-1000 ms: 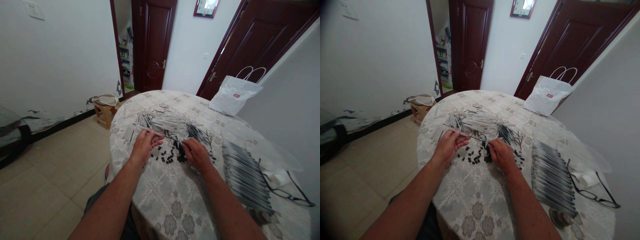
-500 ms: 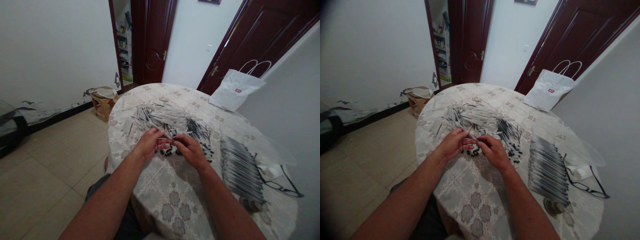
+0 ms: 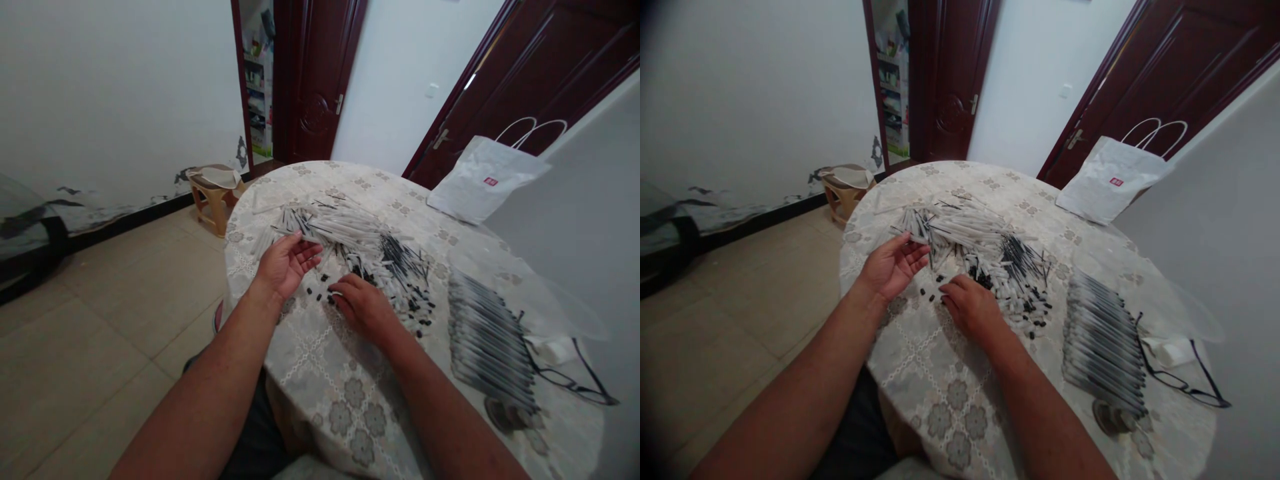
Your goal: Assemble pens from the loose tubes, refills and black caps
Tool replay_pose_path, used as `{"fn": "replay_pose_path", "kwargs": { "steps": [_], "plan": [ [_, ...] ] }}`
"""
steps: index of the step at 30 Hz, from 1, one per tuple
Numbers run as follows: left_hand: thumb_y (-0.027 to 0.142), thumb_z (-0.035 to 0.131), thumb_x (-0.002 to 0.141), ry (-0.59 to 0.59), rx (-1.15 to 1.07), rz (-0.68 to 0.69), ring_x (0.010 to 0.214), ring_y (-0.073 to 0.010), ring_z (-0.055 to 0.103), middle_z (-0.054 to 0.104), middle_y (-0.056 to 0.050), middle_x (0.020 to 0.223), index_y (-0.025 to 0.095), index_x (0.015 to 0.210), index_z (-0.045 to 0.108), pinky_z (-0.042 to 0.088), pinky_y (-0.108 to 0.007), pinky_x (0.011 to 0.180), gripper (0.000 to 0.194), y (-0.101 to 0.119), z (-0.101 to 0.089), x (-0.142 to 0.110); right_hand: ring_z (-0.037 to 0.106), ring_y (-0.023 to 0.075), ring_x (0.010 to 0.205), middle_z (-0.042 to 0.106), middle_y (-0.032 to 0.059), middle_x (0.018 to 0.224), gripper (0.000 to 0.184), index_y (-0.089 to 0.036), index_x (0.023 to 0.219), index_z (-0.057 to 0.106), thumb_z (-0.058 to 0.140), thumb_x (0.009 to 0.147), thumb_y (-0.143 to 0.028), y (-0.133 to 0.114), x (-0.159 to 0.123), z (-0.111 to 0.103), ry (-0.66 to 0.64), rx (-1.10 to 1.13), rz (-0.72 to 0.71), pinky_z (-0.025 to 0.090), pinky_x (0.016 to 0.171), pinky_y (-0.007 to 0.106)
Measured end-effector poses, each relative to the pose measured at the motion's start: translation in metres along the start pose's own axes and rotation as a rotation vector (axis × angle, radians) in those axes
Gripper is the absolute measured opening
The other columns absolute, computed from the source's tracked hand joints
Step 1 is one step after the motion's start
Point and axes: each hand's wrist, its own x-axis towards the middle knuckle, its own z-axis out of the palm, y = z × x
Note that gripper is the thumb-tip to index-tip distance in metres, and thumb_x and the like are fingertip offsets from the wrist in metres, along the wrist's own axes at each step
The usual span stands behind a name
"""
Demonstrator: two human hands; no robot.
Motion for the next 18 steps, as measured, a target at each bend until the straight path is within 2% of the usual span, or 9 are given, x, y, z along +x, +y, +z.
{"fn": "replay_pose_path", "kwargs": {
  "steps": [3, 6, 9, 11, 14, 18],
  "plan": [
    [0.024, 0.067, 0.086, 0.025, 0.012, 0.024, 0.073, -0.0195, 0.074, 0.074, -0.006, 0.077, 0.015, 0.09, 0.061, 0.059, -0.028, 0.064, 0.011, -0.001, 0.0, 0.0, 0.064, 0.0188, 0.102, 0.067, 0.0072, 0.118, 0.028, -0.027, 0.121, 0.07, 0.049, 0.102, -0.027, -0.012, 0.006, 0.01, -0.129, -0.218, 0.015, 0.049, 0.082, 0.025],
    [0.026, 0.069, 0.084, 0.005, 0.03, 0.033, 0.074, -0.02, 0.075, 0.074, -0.006, 0.078, 0.015, 0.088, 0.06, 0.059, -0.028, 0.064, 0.014, -0.005, 0.0, 0.0, 0.062, 0.0191, 0.098, 0.067, 0.006, 0.113, 0.023, -0.029, 0.113, 0.07, 0.051, 0.101, -0.029, -0.019, 0.011, 0.017, -0.216, -0.342, 0.018, 0.047, 0.076, 0.024],
    [0.026, 0.071, 0.082, -0.007, 0.045, 0.048, 0.077, -0.0206, 0.076, 0.075, -0.007, 0.081, 0.016, 0.088, 0.059, 0.059, -0.028, 0.064, 0.017, -0.008, 0.001, -0.001, 0.061, 0.02, 0.098, 0.067, 0.0068, 0.106, 0.018, -0.025, 0.103, 0.07, 0.052, 0.1, -0.028, -0.021, 0.012, 0.022, -0.249, -0.392, 0.01, 0.046, 0.075, 0.025],
    [0.026, 0.071, 0.082, -0.007, 0.053, 0.052, 0.078, -0.0213, 0.076, 0.075, -0.007, 0.082, 0.016, 0.088, 0.058, 0.059, -0.028, 0.064, 0.018, -0.009, 0.001, -0.002, 0.061, 0.0201, 0.095, 0.067, 0.0078, 0.102, 0.018, -0.023, 0.099, 0.068, 0.051, 0.1, -0.026, -0.02, 0.011, 0.024, -0.228, -0.391, 0.022, 0.046, 0.073, 0.025],
    [0.025, 0.07, 0.082, -0.014, 0.068, 0.058, 0.079, -0.0221, 0.076, 0.075, -0.008, 0.083, 0.016, 0.088, 0.056, 0.06, -0.028, 0.062, 0.018, -0.012, 0.002, -0.003, 0.062, 0.0187, 0.089, 0.067, 0.0084, 0.099, 0.02, -0.021, 0.099, 0.067, 0.048, 0.1, -0.026, -0.016, 0.007, 0.024, -0.061, -0.261, 0.051, 0.046, 0.072, 0.025],
    [0.024, 0.07, 0.083, -0.047, 0.097, 0.05, 0.079, -0.024, 0.076, 0.075, -0.009, 0.085, 0.017, 0.088, 0.053, 0.061, -0.031, 0.062, 0.019, -0.017, 0.002, -0.005, 0.062, 0.0162, 0.076, 0.067, 0.0041, 0.086, 0.016, -0.019, 0.1, 0.064, 0.052, 0.096, -0.029, -0.008, 0.003, 0.02, 0.324, 0.136, 0.177, 0.048, 0.074, 0.026]
  ]
}}
